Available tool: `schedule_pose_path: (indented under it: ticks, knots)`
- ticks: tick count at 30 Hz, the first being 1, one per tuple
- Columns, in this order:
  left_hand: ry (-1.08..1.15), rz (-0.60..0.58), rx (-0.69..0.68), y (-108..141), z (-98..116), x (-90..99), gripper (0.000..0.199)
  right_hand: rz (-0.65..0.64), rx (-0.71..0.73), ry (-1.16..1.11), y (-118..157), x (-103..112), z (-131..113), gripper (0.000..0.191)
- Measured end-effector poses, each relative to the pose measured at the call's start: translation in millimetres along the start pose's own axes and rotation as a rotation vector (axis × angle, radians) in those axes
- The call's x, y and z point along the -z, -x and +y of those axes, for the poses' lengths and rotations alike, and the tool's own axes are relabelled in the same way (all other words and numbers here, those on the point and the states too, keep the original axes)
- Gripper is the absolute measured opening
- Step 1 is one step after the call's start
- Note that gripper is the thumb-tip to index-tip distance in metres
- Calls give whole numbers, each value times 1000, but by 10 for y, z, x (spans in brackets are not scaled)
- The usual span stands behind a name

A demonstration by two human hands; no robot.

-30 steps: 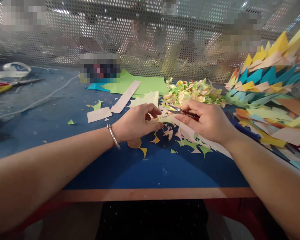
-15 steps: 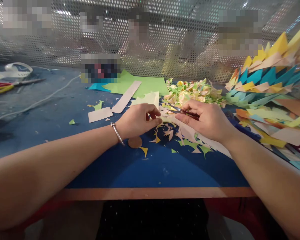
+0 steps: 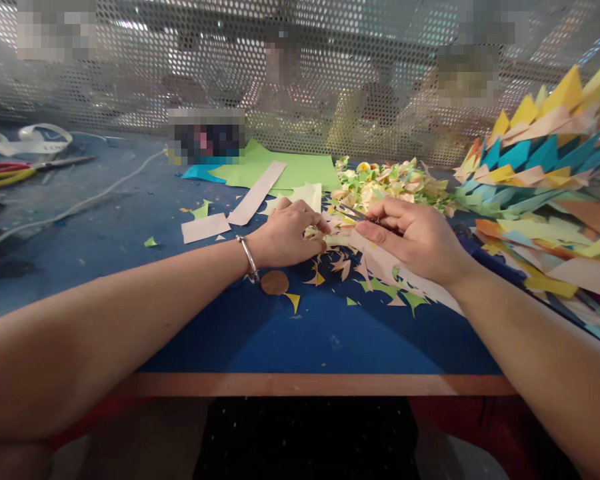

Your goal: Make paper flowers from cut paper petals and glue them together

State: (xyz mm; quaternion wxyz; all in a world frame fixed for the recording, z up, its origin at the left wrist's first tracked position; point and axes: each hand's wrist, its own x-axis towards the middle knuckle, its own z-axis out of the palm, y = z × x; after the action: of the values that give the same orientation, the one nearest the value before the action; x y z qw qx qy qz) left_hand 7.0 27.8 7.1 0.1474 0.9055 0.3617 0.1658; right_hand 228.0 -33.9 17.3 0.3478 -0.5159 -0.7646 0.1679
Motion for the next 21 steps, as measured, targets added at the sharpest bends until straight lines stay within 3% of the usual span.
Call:
schedule_pose_path:
  ticks: [11,16,21]
  knots:
    - [102,-67,-54,16,-118,149,21,43,-32,-52,2,-1,-11,38]
    - [283,-237,7,1,-282,236,29,39,-27,-36,-2,15,15,36]
    - [74,-136,-160,-15,-311,218,33,33,-15,-30,2,14,21,36]
